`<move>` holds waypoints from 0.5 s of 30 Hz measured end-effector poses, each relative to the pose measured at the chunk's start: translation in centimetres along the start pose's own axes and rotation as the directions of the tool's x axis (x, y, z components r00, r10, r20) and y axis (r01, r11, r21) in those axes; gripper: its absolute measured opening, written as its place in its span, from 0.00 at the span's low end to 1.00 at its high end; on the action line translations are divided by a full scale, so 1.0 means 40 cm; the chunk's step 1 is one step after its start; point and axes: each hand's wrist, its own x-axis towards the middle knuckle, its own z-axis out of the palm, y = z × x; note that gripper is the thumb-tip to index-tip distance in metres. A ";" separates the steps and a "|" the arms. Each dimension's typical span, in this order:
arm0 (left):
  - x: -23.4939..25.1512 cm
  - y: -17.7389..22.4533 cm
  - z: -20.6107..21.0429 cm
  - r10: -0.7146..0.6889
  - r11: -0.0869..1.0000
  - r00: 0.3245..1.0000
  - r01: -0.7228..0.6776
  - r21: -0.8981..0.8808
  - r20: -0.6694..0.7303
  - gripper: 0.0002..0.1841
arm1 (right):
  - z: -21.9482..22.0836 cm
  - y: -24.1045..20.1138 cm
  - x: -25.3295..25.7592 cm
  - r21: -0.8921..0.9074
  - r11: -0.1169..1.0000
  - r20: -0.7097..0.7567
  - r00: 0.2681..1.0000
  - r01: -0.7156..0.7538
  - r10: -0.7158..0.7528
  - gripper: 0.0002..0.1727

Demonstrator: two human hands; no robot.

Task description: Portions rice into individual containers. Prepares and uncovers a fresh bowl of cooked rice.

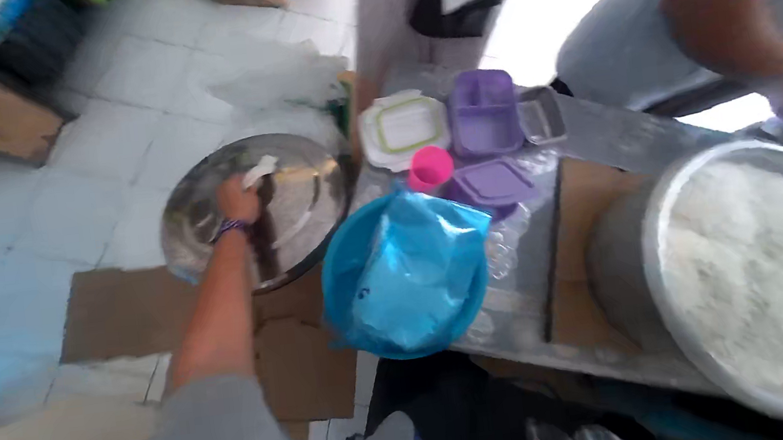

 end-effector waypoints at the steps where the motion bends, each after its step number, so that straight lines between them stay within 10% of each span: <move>1: -0.001 -0.020 0.010 0.048 0.999 0.999 -0.048 0.024 -0.009 0.21 | 0.011 -0.012 -0.017 -0.054 0.998 -0.043 0.999 0.011 -0.013 0.20; 15: 0.061 -0.107 0.049 0.033 0.999 0.999 -0.032 0.039 -0.015 0.33 | 0.091 -0.067 0.256 -0.781 0.596 0.005 0.955 0.188 -0.295 0.41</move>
